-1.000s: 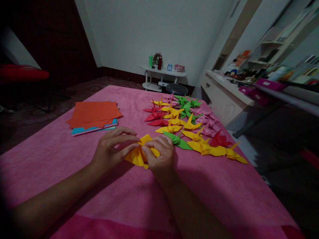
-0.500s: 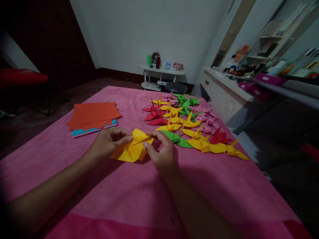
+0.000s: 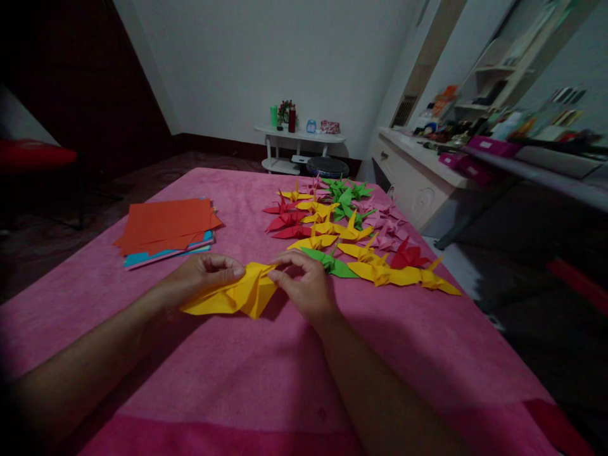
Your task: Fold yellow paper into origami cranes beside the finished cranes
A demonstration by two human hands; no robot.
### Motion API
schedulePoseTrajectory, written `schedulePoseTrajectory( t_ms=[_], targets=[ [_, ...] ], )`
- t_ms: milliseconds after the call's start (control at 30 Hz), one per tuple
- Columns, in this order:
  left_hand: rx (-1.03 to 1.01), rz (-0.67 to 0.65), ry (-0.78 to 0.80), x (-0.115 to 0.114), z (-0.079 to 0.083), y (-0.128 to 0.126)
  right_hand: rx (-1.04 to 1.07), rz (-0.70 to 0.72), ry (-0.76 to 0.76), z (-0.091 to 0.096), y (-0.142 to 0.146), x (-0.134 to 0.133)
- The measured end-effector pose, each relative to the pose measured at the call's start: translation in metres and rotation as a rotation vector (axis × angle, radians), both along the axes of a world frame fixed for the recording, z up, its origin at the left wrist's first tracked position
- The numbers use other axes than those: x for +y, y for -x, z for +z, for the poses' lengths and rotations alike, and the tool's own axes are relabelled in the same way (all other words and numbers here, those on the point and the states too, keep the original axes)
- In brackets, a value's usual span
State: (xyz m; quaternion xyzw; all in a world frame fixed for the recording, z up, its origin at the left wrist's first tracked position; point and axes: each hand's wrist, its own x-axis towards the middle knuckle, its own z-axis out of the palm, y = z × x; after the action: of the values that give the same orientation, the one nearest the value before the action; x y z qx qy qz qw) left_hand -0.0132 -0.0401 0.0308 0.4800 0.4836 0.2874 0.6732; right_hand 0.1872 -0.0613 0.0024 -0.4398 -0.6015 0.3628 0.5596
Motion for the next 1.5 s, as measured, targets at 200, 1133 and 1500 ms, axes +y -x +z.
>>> schedulePoseTrajectory(
  t_ms=[200,1133,1500],
  targets=[
    [-0.022,-0.138,0.126,0.003,0.001,0.009,0.073,0.136,0.088,-0.001,-0.003,0.002],
    [0.050,0.001,-0.275,-0.009,-0.015,-0.005,0.171,-0.091,0.061,-0.006,0.001,-0.001],
    [0.211,0.044,-0.543,-0.015,-0.008,-0.008,0.013,-0.034,0.080,-0.004,-0.001,-0.004]
  ],
)
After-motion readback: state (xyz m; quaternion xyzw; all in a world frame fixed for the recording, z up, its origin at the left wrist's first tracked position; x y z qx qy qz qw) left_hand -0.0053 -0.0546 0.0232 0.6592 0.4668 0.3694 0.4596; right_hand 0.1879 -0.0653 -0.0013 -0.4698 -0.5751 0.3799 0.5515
